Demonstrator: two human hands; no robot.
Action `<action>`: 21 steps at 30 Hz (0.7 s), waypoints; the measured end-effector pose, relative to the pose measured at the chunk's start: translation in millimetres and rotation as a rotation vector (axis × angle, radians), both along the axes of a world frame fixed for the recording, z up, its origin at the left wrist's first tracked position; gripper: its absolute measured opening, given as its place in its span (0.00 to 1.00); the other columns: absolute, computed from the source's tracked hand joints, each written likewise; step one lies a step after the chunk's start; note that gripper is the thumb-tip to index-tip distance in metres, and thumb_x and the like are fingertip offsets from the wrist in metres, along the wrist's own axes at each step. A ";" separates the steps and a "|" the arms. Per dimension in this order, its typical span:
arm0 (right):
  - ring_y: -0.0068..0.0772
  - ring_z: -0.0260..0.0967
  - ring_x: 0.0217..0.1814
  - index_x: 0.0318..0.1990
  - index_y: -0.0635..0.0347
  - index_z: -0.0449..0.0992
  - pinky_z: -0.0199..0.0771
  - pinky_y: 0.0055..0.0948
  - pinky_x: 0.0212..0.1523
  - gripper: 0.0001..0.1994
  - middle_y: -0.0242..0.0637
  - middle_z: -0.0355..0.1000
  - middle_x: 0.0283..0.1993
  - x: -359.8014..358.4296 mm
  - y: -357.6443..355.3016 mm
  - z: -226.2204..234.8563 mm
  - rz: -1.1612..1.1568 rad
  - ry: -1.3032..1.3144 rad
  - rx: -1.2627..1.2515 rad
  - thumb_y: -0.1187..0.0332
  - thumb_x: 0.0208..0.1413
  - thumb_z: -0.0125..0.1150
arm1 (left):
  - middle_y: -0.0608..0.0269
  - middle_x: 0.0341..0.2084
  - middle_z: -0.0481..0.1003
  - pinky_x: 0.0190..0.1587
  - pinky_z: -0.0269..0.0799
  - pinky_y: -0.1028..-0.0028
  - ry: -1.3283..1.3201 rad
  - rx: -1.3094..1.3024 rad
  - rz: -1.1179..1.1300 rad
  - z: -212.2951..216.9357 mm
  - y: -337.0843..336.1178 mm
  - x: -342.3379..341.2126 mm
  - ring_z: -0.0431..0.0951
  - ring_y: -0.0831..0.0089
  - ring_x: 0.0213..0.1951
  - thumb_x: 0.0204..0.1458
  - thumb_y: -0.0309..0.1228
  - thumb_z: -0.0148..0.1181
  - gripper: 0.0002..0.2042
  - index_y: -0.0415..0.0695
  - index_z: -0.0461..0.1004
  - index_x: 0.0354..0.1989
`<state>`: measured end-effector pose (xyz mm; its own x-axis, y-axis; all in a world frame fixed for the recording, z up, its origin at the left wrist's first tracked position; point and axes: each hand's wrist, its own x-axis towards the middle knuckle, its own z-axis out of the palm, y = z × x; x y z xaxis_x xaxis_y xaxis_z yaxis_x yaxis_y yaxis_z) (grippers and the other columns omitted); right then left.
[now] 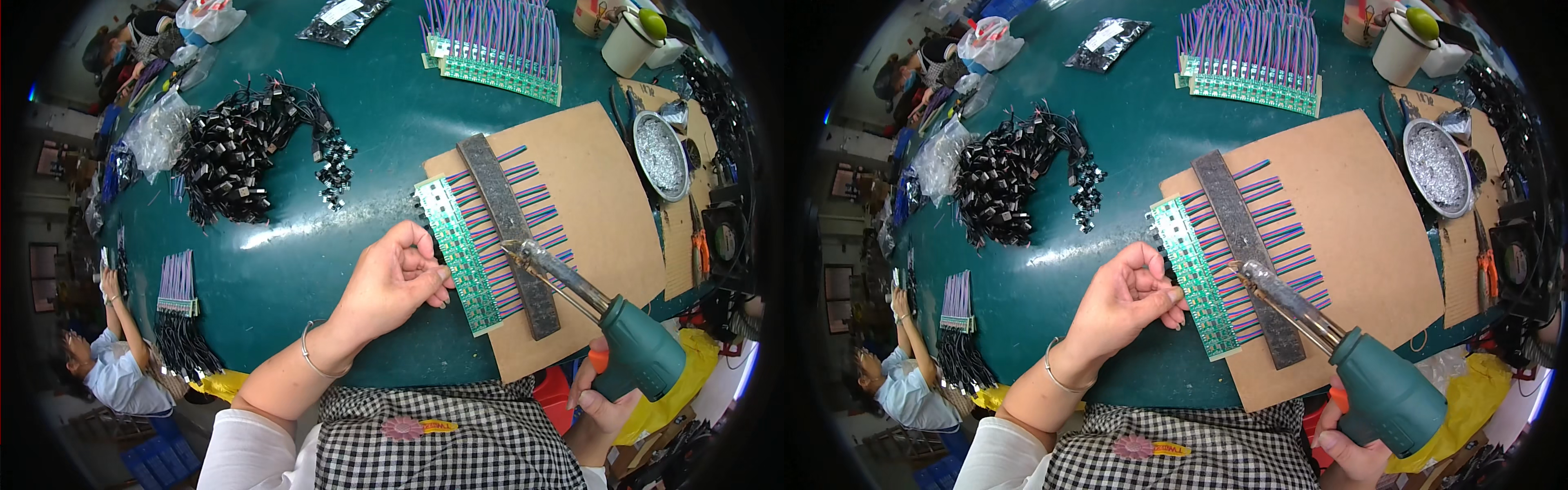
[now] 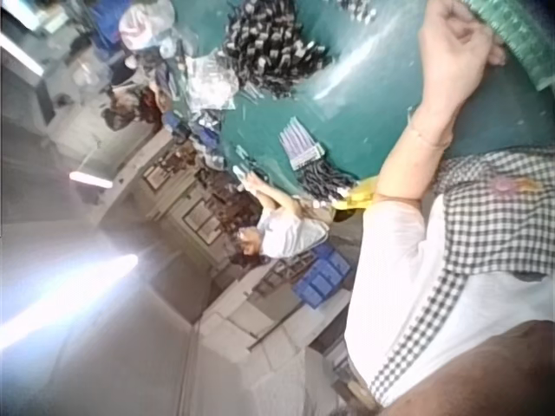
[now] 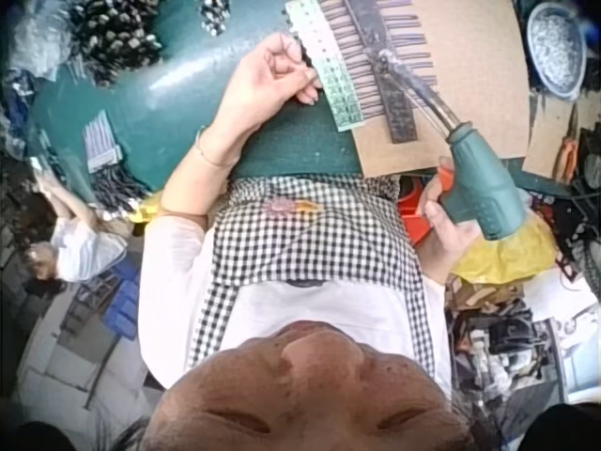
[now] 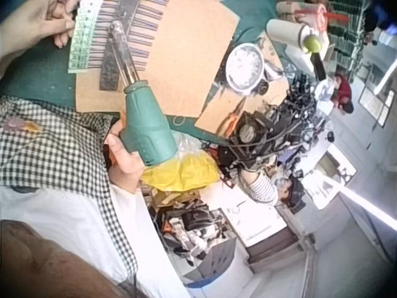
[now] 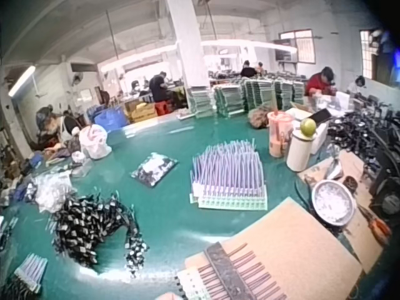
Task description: The person solders wire harnesses onto LED circuit boards using a heavy industrial soldering iron.
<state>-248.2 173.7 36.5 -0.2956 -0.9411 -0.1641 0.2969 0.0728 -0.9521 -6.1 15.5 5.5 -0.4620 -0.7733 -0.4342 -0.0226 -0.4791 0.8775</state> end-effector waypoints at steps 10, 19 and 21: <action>0.24 0.58 0.12 0.46 0.79 0.60 0.65 0.19 0.12 0.29 0.37 0.62 0.18 3.6 6.3 -5.7 0.018 0.028 0.048 0.75 0.35 0.67 | 0.62 0.25 0.73 0.33 0.77 0.76 0.121 0.072 0.088 -5.1 -1.0 0.8 0.78 0.74 0.29 0.48 0.16 0.53 0.10 0.43 0.59 0.29; 0.28 0.62 0.15 0.45 0.79 0.63 0.68 0.23 0.14 0.26 0.43 0.65 0.26 -4.0 13.4 -20.0 0.174 0.111 0.046 0.78 0.34 0.64 | 0.62 0.24 0.73 0.34 0.77 0.75 0.167 0.079 0.098 -8.4 -0.7 1.7 0.78 0.72 0.29 0.48 0.17 0.54 0.09 0.42 0.60 0.29; 0.28 0.63 0.16 0.44 0.78 0.63 0.68 0.24 0.15 0.26 0.45 0.66 0.30 -7.9 14.9 -24.4 0.267 0.106 0.023 0.78 0.34 0.63 | 0.61 0.24 0.73 0.34 0.77 0.74 0.175 0.085 0.096 -9.2 -1.0 1.8 0.78 0.72 0.30 0.48 0.17 0.54 0.09 0.42 0.60 0.28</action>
